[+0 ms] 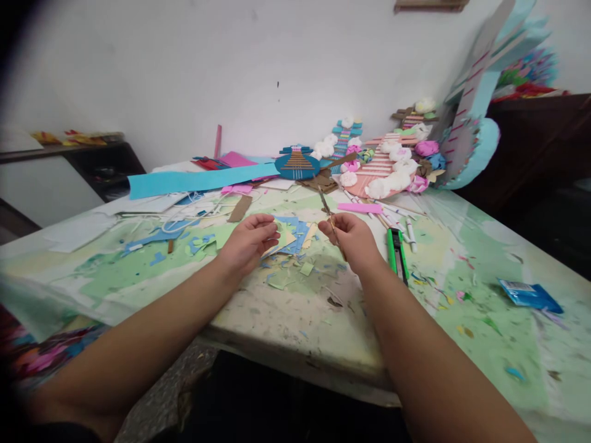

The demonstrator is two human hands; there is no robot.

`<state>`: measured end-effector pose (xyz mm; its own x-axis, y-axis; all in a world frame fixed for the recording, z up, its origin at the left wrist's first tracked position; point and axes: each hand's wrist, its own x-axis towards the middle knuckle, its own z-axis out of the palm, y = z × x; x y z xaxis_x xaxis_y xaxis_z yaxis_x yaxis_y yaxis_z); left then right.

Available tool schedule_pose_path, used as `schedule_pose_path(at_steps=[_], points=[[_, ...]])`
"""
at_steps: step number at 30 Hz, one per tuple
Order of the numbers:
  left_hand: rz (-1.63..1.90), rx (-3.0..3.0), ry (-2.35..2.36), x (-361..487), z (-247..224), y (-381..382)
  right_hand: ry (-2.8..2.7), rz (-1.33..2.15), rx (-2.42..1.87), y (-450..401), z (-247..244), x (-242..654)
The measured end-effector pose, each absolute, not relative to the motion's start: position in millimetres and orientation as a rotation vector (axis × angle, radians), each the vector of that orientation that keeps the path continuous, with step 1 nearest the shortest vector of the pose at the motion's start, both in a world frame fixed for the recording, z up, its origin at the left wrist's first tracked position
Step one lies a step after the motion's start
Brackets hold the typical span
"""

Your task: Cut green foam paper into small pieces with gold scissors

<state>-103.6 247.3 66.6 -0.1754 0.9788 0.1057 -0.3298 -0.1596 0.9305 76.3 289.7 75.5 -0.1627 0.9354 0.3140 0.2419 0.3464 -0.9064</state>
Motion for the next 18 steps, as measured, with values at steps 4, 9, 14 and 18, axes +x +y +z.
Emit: schedule_pose_path(at_steps=[4, 9, 14, 18], points=[[1.551, 0.957, 1.001, -103, 68, 246, -1.669, 0.891, -1.049, 283, 76, 76], [1.542, 0.952, 1.019, -104, 68, 247, -1.646, 0.764, -1.054, 283, 76, 75], [1.545, 0.957, 1.019, -104, 67, 247, -1.505, 1.169, -1.06, 291, 71, 75], [1.542, 0.951, 1.019, -104, 68, 246, -1.509, 1.412, -1.046, 292, 75, 76]])
